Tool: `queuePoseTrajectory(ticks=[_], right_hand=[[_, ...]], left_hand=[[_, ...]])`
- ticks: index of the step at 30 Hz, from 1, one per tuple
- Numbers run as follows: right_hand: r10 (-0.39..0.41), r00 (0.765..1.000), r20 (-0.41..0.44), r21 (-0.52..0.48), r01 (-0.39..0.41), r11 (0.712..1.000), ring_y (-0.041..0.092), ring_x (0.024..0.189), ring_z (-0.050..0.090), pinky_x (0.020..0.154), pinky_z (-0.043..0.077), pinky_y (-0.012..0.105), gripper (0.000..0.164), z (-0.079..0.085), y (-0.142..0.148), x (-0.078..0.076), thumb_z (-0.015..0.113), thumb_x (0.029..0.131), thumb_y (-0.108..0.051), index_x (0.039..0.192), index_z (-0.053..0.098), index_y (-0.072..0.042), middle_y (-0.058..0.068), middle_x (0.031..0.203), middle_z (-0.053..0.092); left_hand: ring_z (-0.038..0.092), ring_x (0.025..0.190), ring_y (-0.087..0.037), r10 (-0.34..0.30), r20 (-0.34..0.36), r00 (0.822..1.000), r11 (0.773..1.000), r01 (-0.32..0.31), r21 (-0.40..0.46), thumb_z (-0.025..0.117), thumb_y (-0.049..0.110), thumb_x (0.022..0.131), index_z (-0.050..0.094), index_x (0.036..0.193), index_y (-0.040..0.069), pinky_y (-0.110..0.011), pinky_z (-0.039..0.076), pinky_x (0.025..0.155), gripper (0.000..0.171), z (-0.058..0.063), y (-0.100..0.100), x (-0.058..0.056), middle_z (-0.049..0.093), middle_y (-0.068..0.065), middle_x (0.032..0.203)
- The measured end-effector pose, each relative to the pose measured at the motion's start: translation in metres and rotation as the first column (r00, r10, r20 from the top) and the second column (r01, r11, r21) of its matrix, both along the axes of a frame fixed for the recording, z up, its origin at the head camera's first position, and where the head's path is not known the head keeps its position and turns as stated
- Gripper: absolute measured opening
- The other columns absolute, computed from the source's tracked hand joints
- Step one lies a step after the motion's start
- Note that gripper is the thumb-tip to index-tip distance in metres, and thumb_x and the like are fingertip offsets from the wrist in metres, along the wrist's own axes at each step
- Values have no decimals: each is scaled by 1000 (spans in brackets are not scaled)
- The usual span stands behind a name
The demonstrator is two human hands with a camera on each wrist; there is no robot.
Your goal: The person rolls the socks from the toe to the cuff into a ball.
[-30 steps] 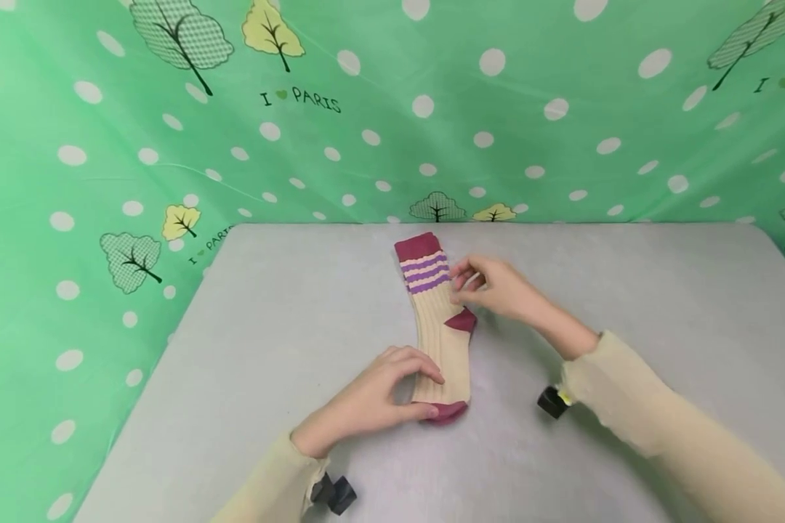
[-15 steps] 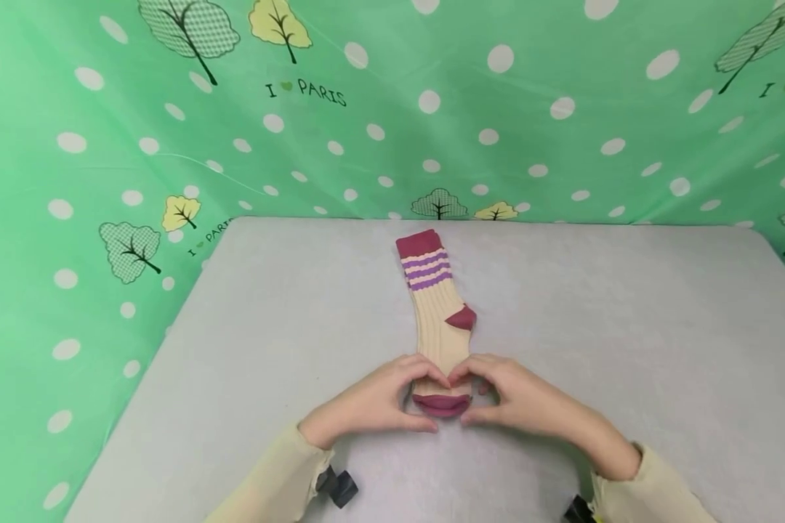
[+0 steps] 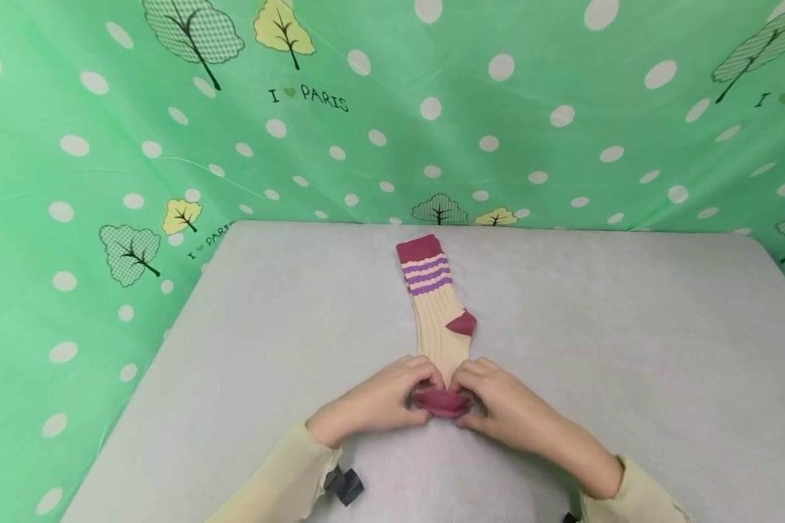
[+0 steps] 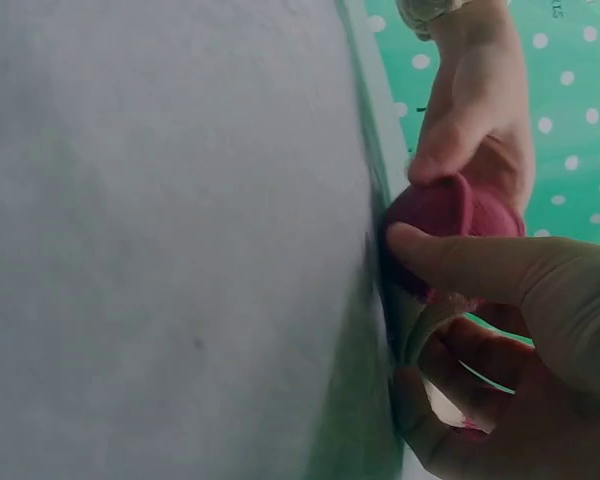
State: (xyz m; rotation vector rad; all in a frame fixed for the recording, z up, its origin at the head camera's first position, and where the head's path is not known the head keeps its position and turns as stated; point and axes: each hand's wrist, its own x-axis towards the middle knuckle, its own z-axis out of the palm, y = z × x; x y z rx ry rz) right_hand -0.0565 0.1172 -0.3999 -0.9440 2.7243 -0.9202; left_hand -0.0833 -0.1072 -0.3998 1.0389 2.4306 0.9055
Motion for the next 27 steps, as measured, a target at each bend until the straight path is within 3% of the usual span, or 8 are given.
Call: queuePoseTrajectory(ticks=[6,12,16,20,24,27], right_hand=[[-95,992,77,-92,102,991,2,75,48,64,45,19,16,-1,1,-2,80,82,-17,92,67,-17,-11,84,61],[-203,958,204,-120,230,966,-2,62,48,56,46,18,13,-1,1,-5,77,85,-16,86,65,-14,-9,69,59],[-258,945,202,-93,280,955,-2,63,51,57,47,18,13,0,-1,-7,78,85,-16,86,66,-12,-8,69,62],[-317,941,121,-42,324,945,-1,61,48,55,44,17,19,1,-4,-9,81,82,-14,87,62,-12,-8,67,58],[-325,946,19,-45,325,944,3,62,43,56,39,18,32,-2,-7,-11,85,77,-10,88,55,-14,-7,70,50],[-286,957,-45,-64,283,957,2,66,45,58,42,18,28,-5,-7,-11,84,76,-5,85,60,-17,-8,74,51]], left_hand=[[53,79,-6,102,78,992,992,-107,63,72,11,86,63,98,12,-18,46,74,15,-2,-2,-2,63,3,88],[65,81,-8,262,160,952,956,-279,93,73,13,89,66,99,12,-20,54,74,12,-1,-1,-3,72,0,90],[64,75,-9,340,101,935,936,-347,62,76,12,86,66,96,10,-19,53,70,14,-1,3,-4,70,-1,85],[60,71,-7,379,-30,925,925,-378,34,80,12,83,60,94,11,-17,49,65,23,-1,8,-6,64,1,85],[55,73,-7,346,-133,929,938,-348,9,80,12,82,55,91,14,-17,47,64,27,-2,9,-6,55,3,85],[55,77,-7,288,-163,944,955,-295,-22,77,11,86,61,89,15,-18,48,68,17,-3,7,-6,53,4,86]])
